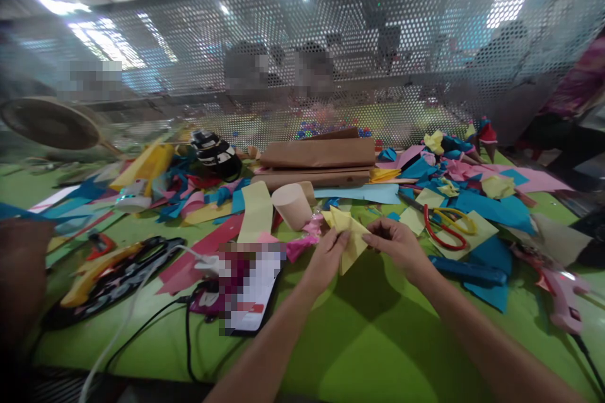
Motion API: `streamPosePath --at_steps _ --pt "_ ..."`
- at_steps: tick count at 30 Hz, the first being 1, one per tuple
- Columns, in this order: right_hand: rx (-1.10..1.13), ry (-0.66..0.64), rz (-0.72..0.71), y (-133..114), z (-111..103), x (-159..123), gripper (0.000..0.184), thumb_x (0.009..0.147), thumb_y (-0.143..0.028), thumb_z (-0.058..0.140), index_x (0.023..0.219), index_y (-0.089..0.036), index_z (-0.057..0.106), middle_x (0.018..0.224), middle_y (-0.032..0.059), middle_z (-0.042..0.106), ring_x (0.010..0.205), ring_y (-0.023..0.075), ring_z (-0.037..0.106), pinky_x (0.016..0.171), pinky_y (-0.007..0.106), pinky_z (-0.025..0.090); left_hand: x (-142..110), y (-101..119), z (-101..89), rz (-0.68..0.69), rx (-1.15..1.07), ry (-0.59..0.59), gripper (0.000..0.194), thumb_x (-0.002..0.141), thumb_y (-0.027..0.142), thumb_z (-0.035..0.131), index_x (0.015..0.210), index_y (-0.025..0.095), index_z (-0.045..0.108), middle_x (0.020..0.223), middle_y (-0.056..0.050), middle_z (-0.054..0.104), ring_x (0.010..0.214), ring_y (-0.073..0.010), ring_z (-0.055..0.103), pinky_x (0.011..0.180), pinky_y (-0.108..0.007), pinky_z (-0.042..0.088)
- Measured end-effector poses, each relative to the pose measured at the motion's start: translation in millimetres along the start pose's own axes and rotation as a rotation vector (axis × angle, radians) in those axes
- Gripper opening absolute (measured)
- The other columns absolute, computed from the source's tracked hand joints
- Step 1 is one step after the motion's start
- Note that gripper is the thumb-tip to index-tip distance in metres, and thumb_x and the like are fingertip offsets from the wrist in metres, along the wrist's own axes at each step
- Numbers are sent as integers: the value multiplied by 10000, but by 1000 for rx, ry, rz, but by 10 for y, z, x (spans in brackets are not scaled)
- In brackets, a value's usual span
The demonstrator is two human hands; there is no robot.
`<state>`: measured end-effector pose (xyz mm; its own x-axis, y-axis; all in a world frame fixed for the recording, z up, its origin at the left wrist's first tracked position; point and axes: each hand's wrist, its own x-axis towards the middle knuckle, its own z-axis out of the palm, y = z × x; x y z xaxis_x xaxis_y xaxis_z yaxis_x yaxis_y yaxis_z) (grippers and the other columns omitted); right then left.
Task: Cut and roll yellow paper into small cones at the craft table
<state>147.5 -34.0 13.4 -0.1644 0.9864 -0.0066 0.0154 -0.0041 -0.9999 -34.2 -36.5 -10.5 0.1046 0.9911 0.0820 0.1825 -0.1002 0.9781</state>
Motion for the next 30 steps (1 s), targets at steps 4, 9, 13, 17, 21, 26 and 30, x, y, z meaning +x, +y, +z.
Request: streamPosePath --at_steps 4,9,13,17,21,26,30 --pt "-1 32 28 -19 6 -5 353 686 -511 805 727 -186 674 620 -24 604 572 122 530 548 261 390 -15 -16 4 12 -15 -21 246 959 394 511 848 184 573 846 -25 598 812 -168 530 753 -280 412" --pt "-30 71 29 27 7 13 382 642 -533 826 673 -191 657 595 -19 621 551 125 531 541 266 401 -29 -18 21 9 -43 -74 232 937 408 554 923 180 590 876 -26 618 822 -172 554 739 -276 437" --pt "-8 16 43 74 -50 36 386 708 -552 779 676 -187 659 604 5 658 565 134 555 573 275 426 -8 -54 49 -53 -182 -87 274 931 433 557 984 168 604 913 -46 648 820 -177 585 728 -285 463" --pt "17 -71 38 69 -103 54 368 781 -546 718 757 -180 686 672 21 681 624 139 578 619 275 444 15 -91 58 -73 -288 -101 322 908 469 586 1001 163 613 945 -58 664 835 -180 605 749 -295 477" --pt "-39 -70 9 51 -87 56 351 664 -484 816 788 -181 689 687 -5 644 641 141 558 614 273 437 20 -98 45 -30 -187 -75 322 914 484 570 918 164 610 869 -35 635 794 -167 570 727 -284 456" --pt "-176 -60 -85 101 -45 56 308 716 -466 767 769 -186 650 654 -23 589 626 143 511 598 275 401 6 -78 40 86 45 -101 313 942 452 511 854 174 624 869 -49 659 825 -199 567 758 -306 455" --pt "-274 -10 -149 167 -30 61 294 800 -470 688 723 -191 639 666 -13 574 650 153 501 606 278 382 -19 -28 44 131 131 -219 259 940 391 488 901 197 656 912 -43 697 847 -206 587 767 -297 457"
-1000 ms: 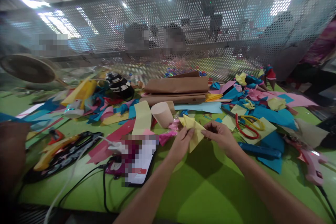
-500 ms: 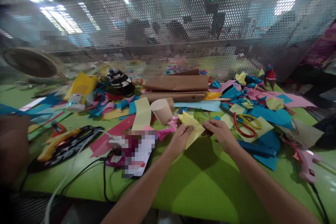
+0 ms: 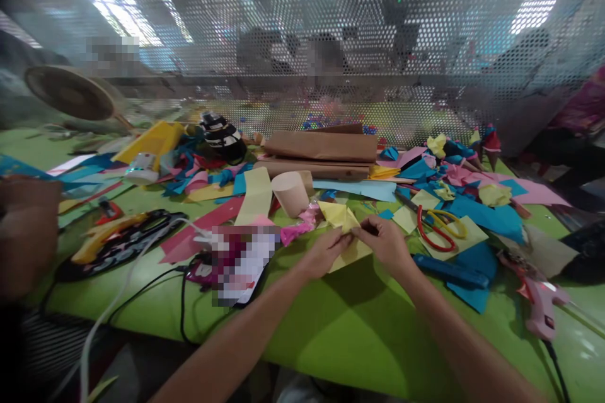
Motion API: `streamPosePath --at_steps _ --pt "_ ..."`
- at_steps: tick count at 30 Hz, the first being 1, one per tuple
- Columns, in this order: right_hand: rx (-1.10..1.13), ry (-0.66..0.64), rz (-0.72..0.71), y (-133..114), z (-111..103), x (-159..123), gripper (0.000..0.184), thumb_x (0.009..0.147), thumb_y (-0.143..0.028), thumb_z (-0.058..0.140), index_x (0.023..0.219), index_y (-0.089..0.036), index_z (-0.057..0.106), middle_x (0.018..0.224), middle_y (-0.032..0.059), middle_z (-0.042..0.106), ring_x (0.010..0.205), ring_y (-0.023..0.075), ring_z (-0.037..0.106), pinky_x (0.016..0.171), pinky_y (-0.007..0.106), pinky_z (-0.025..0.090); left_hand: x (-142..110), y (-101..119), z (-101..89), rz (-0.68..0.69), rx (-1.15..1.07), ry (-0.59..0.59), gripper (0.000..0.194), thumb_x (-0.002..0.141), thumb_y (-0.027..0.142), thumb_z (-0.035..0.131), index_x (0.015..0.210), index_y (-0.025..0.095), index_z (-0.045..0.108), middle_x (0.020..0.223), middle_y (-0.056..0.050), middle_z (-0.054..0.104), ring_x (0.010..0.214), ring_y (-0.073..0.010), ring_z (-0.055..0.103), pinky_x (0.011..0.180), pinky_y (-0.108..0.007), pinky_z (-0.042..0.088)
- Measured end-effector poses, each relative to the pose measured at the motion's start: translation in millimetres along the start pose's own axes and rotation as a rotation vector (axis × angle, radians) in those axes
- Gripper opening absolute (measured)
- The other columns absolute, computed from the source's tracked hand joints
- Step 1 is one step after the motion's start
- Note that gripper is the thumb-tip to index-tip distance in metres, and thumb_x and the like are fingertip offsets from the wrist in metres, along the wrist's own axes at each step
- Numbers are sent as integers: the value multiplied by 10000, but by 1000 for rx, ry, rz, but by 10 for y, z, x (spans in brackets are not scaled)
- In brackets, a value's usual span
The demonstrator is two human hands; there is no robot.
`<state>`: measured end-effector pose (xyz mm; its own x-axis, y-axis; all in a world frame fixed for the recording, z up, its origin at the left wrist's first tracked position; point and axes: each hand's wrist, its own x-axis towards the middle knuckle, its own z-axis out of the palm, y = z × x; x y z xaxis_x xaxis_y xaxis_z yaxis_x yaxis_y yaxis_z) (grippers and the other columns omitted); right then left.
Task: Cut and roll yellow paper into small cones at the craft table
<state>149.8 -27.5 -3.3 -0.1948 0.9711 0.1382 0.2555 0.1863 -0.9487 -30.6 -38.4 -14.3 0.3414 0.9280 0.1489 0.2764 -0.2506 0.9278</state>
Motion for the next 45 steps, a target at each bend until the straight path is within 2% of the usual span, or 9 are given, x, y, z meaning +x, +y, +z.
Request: streamPosePath --at_steps 4,8,16,20,23,25,32,39,45 --pt "14 8 28 -10 0 -4 312 854 -484 625 733 -197 647 686 -7 567 660 155 495 617 280 380 -13 42 7 -32 14 -44 244 911 369 513 834 187 656 816 -27 681 767 -189 577 690 -268 435" --pt "53 62 7 -77 -2 -19 255 787 -451 697 739 -206 642 706 -7 595 685 164 514 643 281 402 -39 76 28 -24 -12 -116 267 880 371 558 685 198 618 662 -3 608 646 -159 506 576 -244 370" --pt "125 265 9 -26 -171 39 278 832 -481 680 818 -205 658 720 5 628 699 160 541 660 279 413 -44 89 24 -102 -48 -146 282 861 386 595 652 197 592 672 -7 599 641 -161 517 593 -264 355" --pt "189 108 62 -81 -195 31 324 842 -517 675 878 -196 659 745 7 629 696 145 544 642 263 422 -14 52 32 -257 -259 46 301 902 457 560 792 178 587 717 -1 581 653 -149 518 598 -261 381" --pt "213 -76 132 -147 -134 -10 358 782 -532 733 855 -186 675 726 1 615 670 140 546 621 264 440 -8 57 27 -223 -346 173 278 905 437 576 819 173 570 776 -10 576 725 -150 528 659 -261 412" --pt "221 -113 160 -166 -97 -29 368 725 -524 780 818 -182 681 702 1 625 656 143 560 616 270 453 -13 70 14 -196 -328 213 268 910 423 575 807 175 568 790 -12 572 755 -153 527 693 -263 419" --pt "170 6 141 -93 -112 -9 312 707 -479 794 765 -191 689 658 -2 643 612 142 566 581 278 454 -4 22 -20 -130 -266 129 265 912 412 579 985 168 651 951 -61 674 871 -193 587 761 -288 449" --pt "308 1 152 -103 -104 -22 320 687 -387 825 937 -206 740 680 -7 657 627 142 575 598 277 448 19 5 -35 -205 -454 92 276 850 395 650 946 141 700 911 -83 708 821 -197 611 772 -309 455" --pt "330 21 140 -82 -87 -43 241 720 -365 799 913 -225 761 760 13 685 664 148 573 617 281 450 1 86 -91 -278 -664 114 230 778 303 699 962 166 705 909 -69 701 850 -185 634 791 -290 483"
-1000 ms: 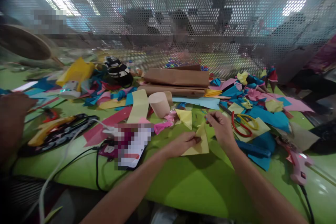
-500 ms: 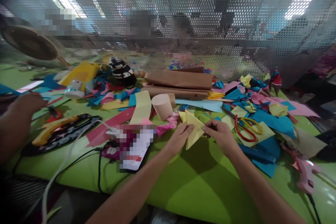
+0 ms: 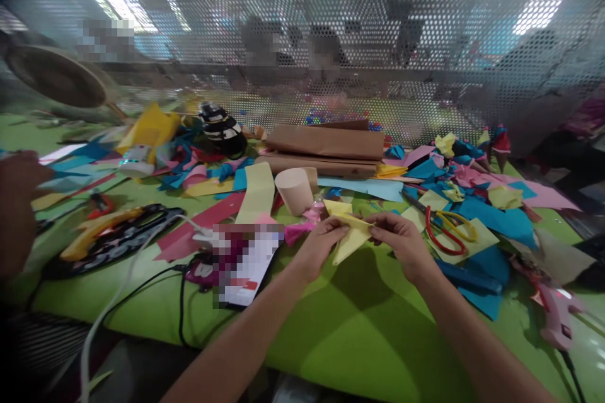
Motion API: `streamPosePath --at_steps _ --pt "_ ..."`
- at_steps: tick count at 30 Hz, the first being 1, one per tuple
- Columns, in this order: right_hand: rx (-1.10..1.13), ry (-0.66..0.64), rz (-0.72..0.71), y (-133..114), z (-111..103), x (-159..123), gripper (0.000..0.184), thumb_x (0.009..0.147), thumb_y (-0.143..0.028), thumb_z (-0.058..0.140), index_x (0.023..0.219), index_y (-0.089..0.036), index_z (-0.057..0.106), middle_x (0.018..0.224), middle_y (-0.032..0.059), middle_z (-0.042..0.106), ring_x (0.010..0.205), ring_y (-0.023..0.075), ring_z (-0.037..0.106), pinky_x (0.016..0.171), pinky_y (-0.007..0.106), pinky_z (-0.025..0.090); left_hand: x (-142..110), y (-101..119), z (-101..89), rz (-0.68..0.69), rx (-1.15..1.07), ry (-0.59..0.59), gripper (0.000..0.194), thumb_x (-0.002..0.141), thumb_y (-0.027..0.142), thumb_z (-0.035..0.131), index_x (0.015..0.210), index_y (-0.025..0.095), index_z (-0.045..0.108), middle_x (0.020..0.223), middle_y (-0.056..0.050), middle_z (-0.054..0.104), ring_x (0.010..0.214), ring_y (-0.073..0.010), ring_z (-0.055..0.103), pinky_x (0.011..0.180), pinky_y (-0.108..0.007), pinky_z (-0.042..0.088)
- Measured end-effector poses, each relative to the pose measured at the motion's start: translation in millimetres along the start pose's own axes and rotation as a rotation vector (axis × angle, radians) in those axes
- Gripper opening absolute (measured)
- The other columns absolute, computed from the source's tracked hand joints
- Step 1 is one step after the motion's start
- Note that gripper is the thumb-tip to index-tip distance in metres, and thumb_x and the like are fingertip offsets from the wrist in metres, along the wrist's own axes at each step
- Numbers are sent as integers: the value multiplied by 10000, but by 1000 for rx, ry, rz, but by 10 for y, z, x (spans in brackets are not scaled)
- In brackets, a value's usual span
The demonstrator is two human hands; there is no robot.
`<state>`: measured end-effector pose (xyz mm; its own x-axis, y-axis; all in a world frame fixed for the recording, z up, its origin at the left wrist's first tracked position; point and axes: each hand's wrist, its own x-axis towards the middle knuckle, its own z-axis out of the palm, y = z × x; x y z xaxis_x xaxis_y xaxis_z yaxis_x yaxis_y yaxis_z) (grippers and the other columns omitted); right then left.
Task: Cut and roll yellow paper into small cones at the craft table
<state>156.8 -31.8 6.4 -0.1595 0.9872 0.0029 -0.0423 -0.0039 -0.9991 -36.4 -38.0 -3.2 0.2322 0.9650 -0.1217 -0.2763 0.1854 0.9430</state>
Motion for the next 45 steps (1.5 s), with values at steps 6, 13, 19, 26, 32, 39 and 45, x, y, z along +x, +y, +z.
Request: streamPosePath --at_steps 6,13,19,26,32,39,45 --pt "19 2 -16 -12 -3 -19 154 733 -326 770 855 -232 770 792 19 693 714 167 581 666 292 458 -41 108 12 -62 -166 -55 178 694 227 706 861 173 681 803 -25 658 649 -114 569 571 -211 406" --pt "16 -16 -16 -36 -2 -32 85 751 -282 736 817 -246 775 771 6 691 732 168 587 708 296 452 -31 111 4 -77 -227 -32 68 693 167 629 748 156 668 755 -31 629 638 -117 543 535 -210 401" --pt "-100 -68 -70 -46 -7 -30 245 746 -339 779 968 -235 772 871 34 716 779 192 604 702 308 454 -35 101 -48 -65 -350 -91 158 739 237 613 823 130 693 793 -49 623 639 -128 546 582 -249 485" --pt "-245 61 -155 -59 -16 -26 240 768 -415 780 882 -205 763 766 29 696 694 166 562 629 286 420 -13 58 -82 -98 -264 -179 249 895 354 568 979 143 669 924 -103 704 743 -168 636 639 -268 501" --pt "-162 144 -116 -120 -46 -34 263 746 -427 789 843 -187 745 653 3 624 615 137 512 543 251 368 -32 77 -60 77 -136 -138 602 872 668 543 1158 153 668 1152 -141 687 1037 -247 640 882 -354 500" --pt "-244 78 -244 -68 -27 -50 228 804 -384 752 948 -207 736 702 -6 621 641 135 528 571 250 398 -16 61 5 174 158 3 399 736 432 806 993 139 720 976 -95 728 858 -194 645 762 -298 499" --pt "-296 134 -390 -94 -24 -43 141 823 -329 739 921 -230 721 820 13 699 742 155 621 688 272 490 -12 36 -9 172 178 51 360 798 414 755 1036 146 722 965 -96 752 827 -189 677 688 -270 519"
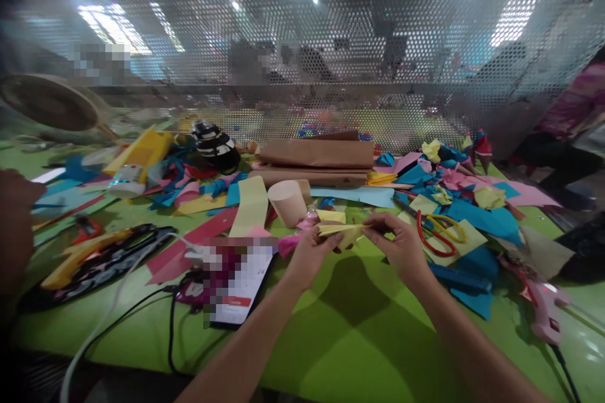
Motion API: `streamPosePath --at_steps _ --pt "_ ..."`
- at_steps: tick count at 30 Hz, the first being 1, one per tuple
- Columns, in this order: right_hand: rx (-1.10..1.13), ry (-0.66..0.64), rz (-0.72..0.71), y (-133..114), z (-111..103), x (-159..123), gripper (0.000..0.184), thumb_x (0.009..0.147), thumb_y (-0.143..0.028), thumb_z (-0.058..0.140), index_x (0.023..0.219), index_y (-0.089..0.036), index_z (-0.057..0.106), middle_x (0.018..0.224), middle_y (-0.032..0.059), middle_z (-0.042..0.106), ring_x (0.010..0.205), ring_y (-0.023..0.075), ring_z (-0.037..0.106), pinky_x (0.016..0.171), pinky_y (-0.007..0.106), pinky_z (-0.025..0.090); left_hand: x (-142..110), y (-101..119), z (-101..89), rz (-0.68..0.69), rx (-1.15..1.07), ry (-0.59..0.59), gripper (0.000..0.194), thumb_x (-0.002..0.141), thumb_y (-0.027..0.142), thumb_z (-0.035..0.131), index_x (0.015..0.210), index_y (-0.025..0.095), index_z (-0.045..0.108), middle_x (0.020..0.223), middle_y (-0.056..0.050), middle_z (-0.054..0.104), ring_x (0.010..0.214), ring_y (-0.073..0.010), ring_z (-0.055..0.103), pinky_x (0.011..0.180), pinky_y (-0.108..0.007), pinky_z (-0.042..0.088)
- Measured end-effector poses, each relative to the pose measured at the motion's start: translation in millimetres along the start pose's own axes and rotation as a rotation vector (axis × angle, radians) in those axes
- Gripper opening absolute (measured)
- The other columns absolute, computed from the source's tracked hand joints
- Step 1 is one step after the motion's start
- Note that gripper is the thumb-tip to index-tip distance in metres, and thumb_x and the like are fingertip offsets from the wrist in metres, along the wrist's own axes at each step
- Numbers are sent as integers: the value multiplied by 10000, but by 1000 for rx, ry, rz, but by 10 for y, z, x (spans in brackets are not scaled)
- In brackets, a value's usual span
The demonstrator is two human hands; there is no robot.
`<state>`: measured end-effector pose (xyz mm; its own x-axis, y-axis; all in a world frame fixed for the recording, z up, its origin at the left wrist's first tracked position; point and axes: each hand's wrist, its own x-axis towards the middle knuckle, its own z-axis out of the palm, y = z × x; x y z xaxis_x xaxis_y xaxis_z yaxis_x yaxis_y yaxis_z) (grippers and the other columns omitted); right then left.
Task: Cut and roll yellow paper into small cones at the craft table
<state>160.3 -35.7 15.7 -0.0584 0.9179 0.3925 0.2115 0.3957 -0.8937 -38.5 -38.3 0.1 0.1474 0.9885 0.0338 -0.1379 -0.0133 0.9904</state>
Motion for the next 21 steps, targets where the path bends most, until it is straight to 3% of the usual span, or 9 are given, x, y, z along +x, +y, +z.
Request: streamPosePath --at_steps 10,21 --pt "-18 -11 24 -22 -14 4 135 839 -342 717 858 -210 690 773 9 676 712 153 610 654 263 480 -3 3 25 16 -28 -24 377 801 380 758 1109 164 742 1032 -98 758 824 -180 691 683 -252 524" --pt "-117 -53 31 33 -23 22 142 889 -335 653 836 -207 624 750 -7 606 697 148 541 635 260 417 6 -28 16 23 -39 -35 411 798 460 747 1079 160 749 938 -90 765 727 -179 709 653 -259 509"
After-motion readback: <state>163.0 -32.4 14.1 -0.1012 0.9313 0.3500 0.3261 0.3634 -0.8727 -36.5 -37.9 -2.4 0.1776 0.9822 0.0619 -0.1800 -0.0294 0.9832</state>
